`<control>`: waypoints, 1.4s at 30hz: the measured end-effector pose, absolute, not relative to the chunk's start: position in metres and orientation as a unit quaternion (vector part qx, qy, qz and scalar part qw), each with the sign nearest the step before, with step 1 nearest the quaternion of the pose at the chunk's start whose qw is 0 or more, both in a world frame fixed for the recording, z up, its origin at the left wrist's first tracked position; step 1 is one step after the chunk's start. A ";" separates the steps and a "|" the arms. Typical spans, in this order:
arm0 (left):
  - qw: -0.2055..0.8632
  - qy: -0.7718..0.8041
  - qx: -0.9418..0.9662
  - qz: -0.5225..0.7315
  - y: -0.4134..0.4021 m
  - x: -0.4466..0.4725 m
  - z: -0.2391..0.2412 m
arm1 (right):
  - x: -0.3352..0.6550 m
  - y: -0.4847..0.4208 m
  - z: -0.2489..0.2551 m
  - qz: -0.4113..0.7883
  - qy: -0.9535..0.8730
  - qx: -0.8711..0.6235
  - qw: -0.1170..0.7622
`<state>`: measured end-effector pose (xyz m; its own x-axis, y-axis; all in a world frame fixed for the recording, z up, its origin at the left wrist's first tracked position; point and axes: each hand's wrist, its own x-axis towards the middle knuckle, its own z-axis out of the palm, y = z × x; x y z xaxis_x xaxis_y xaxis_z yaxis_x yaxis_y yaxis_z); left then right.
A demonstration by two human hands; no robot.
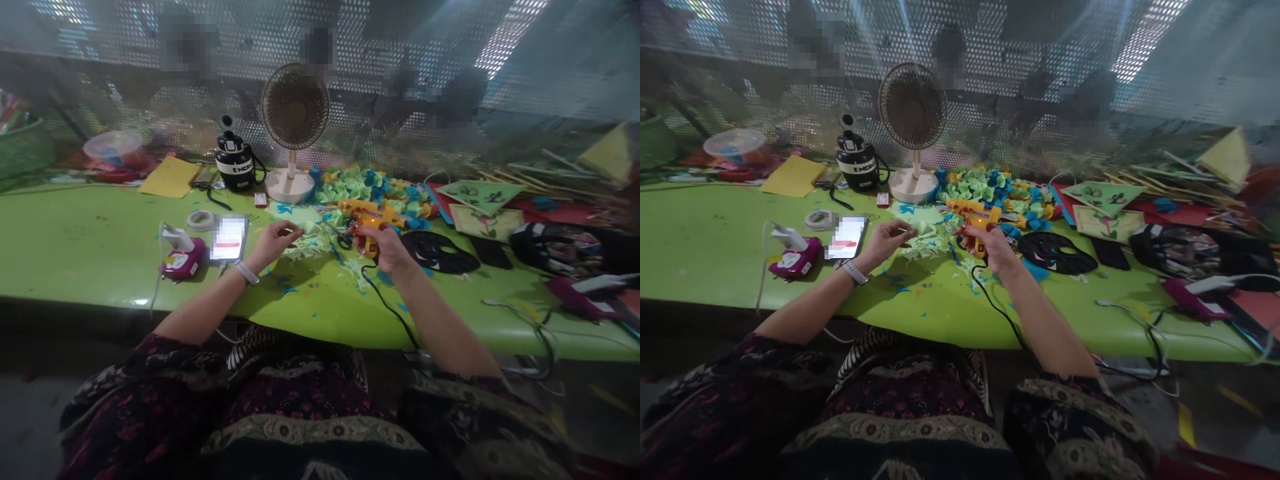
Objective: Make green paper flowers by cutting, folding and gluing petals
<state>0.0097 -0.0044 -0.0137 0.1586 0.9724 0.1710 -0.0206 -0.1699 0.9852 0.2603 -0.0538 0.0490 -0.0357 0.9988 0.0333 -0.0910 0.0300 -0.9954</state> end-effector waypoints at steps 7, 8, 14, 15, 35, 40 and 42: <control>0.452 0.422 0.594 0.514 -0.007 0.010 -0.011 | 0.241 -0.053 0.021 0.502 -0.544 -0.468 0.483; 0.442 0.421 0.601 0.515 -0.007 0.009 -0.012 | 0.240 -0.053 0.019 0.498 -0.548 -0.471 0.480; 0.384 0.413 0.638 0.524 -0.007 0.008 -0.014 | 0.235 -0.058 0.016 0.456 -0.551 -0.504 0.484; 0.377 0.412 0.643 0.524 -0.007 0.008 -0.014 | 0.234 -0.059 0.016 0.455 -0.554 -0.503 0.482; 0.216 0.336 0.725 0.561 -0.005 0.009 -0.018 | 0.237 -0.051 0.005 0.304 -0.664 -0.510 0.455; 0.175 0.323 0.736 0.569 -0.003 0.010 -0.019 | 0.238 -0.050 0.001 0.279 -0.673 -0.518 0.449; 0.168 0.322 0.738 0.569 -0.004 0.010 -0.019 | 0.238 -0.050 0.001 0.277 -0.674 -0.516 0.450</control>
